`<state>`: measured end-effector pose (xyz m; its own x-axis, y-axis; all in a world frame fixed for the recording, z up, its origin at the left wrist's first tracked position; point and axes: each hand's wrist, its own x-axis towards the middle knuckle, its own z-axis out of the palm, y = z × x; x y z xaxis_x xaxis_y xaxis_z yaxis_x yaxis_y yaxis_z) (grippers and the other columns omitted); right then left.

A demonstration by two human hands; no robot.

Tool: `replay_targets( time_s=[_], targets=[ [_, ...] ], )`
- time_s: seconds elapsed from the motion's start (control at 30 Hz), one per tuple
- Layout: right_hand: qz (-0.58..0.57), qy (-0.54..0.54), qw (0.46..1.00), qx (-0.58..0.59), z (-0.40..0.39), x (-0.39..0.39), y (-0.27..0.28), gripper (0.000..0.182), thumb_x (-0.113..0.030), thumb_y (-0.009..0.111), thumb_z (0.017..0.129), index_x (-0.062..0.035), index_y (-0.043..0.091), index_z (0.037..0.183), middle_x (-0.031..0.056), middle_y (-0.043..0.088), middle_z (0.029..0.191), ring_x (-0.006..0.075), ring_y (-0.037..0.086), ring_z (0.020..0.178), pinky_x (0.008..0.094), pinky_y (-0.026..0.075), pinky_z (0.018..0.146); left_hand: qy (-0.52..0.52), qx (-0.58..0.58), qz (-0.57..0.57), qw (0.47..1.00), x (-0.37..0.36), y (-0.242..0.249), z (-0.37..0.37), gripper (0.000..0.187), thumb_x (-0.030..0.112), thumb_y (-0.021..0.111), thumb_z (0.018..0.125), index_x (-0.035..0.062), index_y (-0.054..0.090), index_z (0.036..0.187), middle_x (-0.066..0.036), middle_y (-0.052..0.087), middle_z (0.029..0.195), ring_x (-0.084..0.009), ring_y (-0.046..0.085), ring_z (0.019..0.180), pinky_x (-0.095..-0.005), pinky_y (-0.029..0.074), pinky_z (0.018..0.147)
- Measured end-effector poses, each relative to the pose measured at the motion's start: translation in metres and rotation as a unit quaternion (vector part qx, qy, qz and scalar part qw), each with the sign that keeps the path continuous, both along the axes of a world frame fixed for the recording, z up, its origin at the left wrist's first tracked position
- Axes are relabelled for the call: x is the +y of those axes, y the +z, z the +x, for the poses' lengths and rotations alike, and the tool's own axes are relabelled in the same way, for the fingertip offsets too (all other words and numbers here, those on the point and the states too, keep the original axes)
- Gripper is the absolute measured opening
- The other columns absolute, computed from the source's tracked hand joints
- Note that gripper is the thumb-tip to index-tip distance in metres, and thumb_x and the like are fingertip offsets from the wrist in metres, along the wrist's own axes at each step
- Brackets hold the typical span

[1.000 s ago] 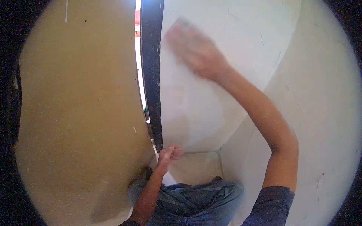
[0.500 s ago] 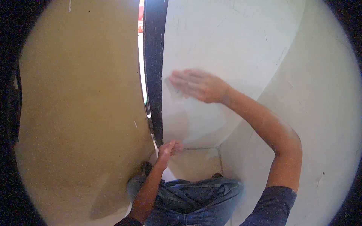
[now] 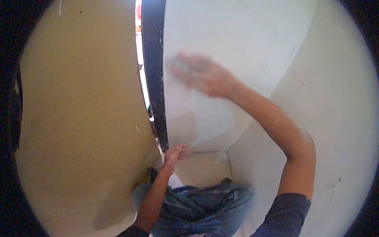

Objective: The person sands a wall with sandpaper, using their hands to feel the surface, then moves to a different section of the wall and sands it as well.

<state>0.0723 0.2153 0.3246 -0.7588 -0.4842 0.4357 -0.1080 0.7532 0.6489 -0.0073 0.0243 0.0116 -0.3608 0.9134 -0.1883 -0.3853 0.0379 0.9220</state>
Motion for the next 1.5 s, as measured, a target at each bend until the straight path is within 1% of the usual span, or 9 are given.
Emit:
replay_targets(
  time_s=[0.17, 0.27, 0.4, 0.6, 0.7, 0.93, 1.03, 1.3, 1.5],
  targets=[
    [-0.049, 0.077, 0.957, -0.274, 0.008, 0.023, -0.044, 0.051, -0.017, 0.051, 0.094, -0.0038, 0.045, 0.143, 0.0085, 0.045, 0.149, 0.0247, 0.041, 0.139, 0.0394, 0.036, 0.114, 0.000, 0.004, -0.007, 1.000, -0.005, 0.000, 0.000, 0.057, 0.052, 0.056, 0.096, 0.0006, 0.064, 0.118, -0.012, 0.071, 0.110, -0.0201, 0.068, 0.097, -0.0331, 0.050, 0.080],
    [0.090, 0.062, 0.992, -0.070, 0.003, 0.008, 0.028, 0.046, -0.015, 0.056, 0.091, -0.0037, 0.055, 0.135, 0.0090, 0.054, 0.142, 0.0280, 0.047, 0.135, 0.0428, 0.037, 0.112, 0.003, 0.004, -0.002, 1.000, -0.003, 0.003, -0.002, 0.056, 0.051, 0.055, 0.096, 0.0004, 0.064, 0.119, -0.013, 0.071, 0.110, -0.0201, 0.068, 0.097, -0.0330, 0.050, 0.080],
    [0.040, -0.027, 0.987, 0.153, 0.002, -0.001, 0.025, 0.051, -0.014, 0.066, 0.083, -0.0092, 0.058, 0.134, 0.0069, 0.056, 0.140, 0.0312, 0.049, 0.133, 0.0432, 0.043, 0.103, -0.001, -0.001, 0.000, 1.000, -0.002, 0.006, 0.000, 0.054, 0.050, 0.055, 0.097, 0.0007, 0.064, 0.118, -0.013, 0.071, 0.110, -0.0192, 0.068, 0.097, -0.0321, 0.049, 0.080],
    [-0.113, 0.033, 0.979, -0.168, 0.013, 0.006, -0.134, 0.053, -0.019, 0.052, 0.090, -0.0058, 0.047, 0.142, 0.0114, 0.049, 0.145, 0.0266, 0.045, 0.136, 0.0410, 0.038, 0.111, 0.006, 0.005, 0.001, 1.000, -0.005, -0.003, 0.002, 0.052, 0.048, 0.054, 0.098, 0.0018, 0.064, 0.119, -0.011, 0.071, 0.110, -0.0178, 0.068, 0.096, -0.0314, 0.049, 0.079],
    [0.044, 0.042, 0.956, -0.286, 0.012, 0.018, -0.139, 0.048, -0.023, 0.052, 0.093, -0.0033, 0.052, 0.137, 0.0090, 0.047, 0.147, 0.0259, 0.043, 0.137, 0.0397, 0.037, 0.113, 0.003, 0.017, -0.006, 1.000, -0.008, 0.006, 0.002, 0.052, 0.048, 0.055, 0.098, 0.0015, 0.064, 0.119, -0.011, 0.071, 0.112, -0.0180, 0.068, 0.097, -0.0317, 0.048, 0.079],
    [0.086, 0.001, 0.996, 0.030, 0.017, 0.007, 0.023, 0.043, -0.018, 0.059, 0.091, -0.0062, 0.059, 0.132, 0.0096, 0.060, 0.136, 0.0276, 0.053, 0.131, 0.0432, 0.038, 0.110, 0.007, 0.017, 0.001, 1.000, -0.008, 0.014, 0.004, 0.054, 0.048, 0.052, 0.099, 0.0000, 0.062, 0.121, -0.014, 0.070, 0.112, -0.0204, 0.068, 0.096, -0.0329, 0.051, 0.080],
    [0.052, -0.040, 0.988, 0.143, 0.027, 0.021, -0.018, 0.050, -0.018, 0.055, 0.089, -0.0057, 0.053, 0.138, 0.0091, 0.054, 0.142, 0.0260, 0.049, 0.134, 0.0435, 0.042, 0.107, -0.019, 0.022, 0.009, 1.000, -0.010, 0.012, 0.005, 0.054, 0.049, 0.052, 0.099, 0.0002, 0.062, 0.120, -0.013, 0.071, 0.112, -0.0200, 0.069, 0.096, -0.0322, 0.051, 0.080],
    [-0.021, 0.022, 0.985, -0.172, 0.057, 0.015, -0.129, 0.043, -0.012, 0.053, 0.090, -0.0025, 0.058, 0.131, 0.0118, 0.057, 0.138, 0.0244, 0.055, 0.127, 0.0377, 0.046, 0.105, -0.024, 0.026, -0.014, 0.999, -0.008, 0.002, 0.006, 0.052, 0.047, 0.055, 0.097, 0.0017, 0.062, 0.123, -0.013, 0.070, 0.114, -0.0196, 0.068, 0.098, -0.0325, 0.048, 0.080],
    [0.062, 0.022, 0.996, 0.056, 0.068, 0.039, -0.014, 0.040, -0.013, 0.058, 0.089, -0.0032, 0.061, 0.128, 0.0116, 0.062, 0.131, 0.0248, 0.059, 0.121, 0.0377, 0.049, 0.101, -0.017, 0.027, -0.011, 0.999, -0.007, 0.002, 0.005, 0.053, 0.049, 0.054, 0.098, 0.0018, 0.063, 0.121, -0.013, 0.070, 0.114, -0.0196, 0.067, 0.099, -0.0325, 0.049, 0.081]
  ],
)
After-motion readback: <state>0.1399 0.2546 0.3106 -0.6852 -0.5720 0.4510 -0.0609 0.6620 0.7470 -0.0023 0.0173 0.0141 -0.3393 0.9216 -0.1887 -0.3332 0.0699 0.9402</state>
